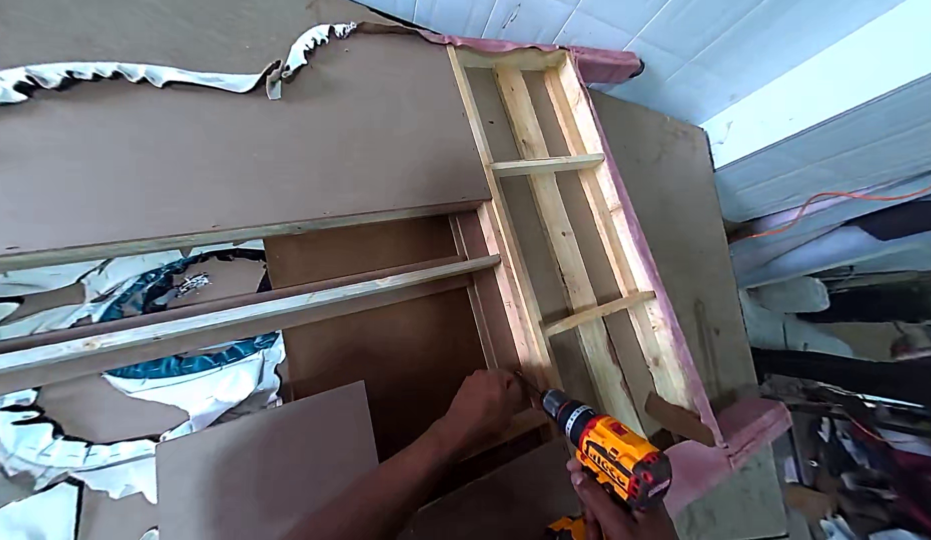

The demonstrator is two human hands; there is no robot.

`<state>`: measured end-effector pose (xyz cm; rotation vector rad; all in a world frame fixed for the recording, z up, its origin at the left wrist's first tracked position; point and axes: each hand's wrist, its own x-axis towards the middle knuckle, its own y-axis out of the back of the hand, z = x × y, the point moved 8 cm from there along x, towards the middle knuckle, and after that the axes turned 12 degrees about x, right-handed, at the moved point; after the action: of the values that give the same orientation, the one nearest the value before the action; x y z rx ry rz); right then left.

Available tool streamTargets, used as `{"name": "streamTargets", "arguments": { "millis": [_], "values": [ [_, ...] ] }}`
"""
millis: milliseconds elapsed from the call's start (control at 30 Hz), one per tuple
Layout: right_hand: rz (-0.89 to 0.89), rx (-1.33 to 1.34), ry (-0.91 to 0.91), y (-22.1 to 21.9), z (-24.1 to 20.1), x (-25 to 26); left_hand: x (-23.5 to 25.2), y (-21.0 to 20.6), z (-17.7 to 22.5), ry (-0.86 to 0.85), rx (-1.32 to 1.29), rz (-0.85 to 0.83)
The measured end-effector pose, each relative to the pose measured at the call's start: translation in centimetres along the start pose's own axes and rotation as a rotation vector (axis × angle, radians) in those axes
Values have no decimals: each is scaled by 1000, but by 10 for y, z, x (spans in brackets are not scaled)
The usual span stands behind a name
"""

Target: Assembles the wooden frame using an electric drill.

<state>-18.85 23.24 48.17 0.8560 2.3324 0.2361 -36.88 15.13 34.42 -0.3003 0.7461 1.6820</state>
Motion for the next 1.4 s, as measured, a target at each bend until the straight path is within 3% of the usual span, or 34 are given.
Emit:
{"name": "streamTargets", "arguments": {
  "millis": [133, 333, 767, 1400],
  "values": [
    [16, 71, -65, 3, 6, 3, -33, 28, -2, -77, 567, 71],
    [-35, 87, -84, 6, 8, 9, -56, 18, -19, -172, 949, -269],
    [-36, 29, -110, 16, 10, 19, -45, 3, -11, -316, 905, -268],
    [-113, 91, -185, 28, 17, 45, -45, -5, -16, -223, 867, -299]
  ]
}}
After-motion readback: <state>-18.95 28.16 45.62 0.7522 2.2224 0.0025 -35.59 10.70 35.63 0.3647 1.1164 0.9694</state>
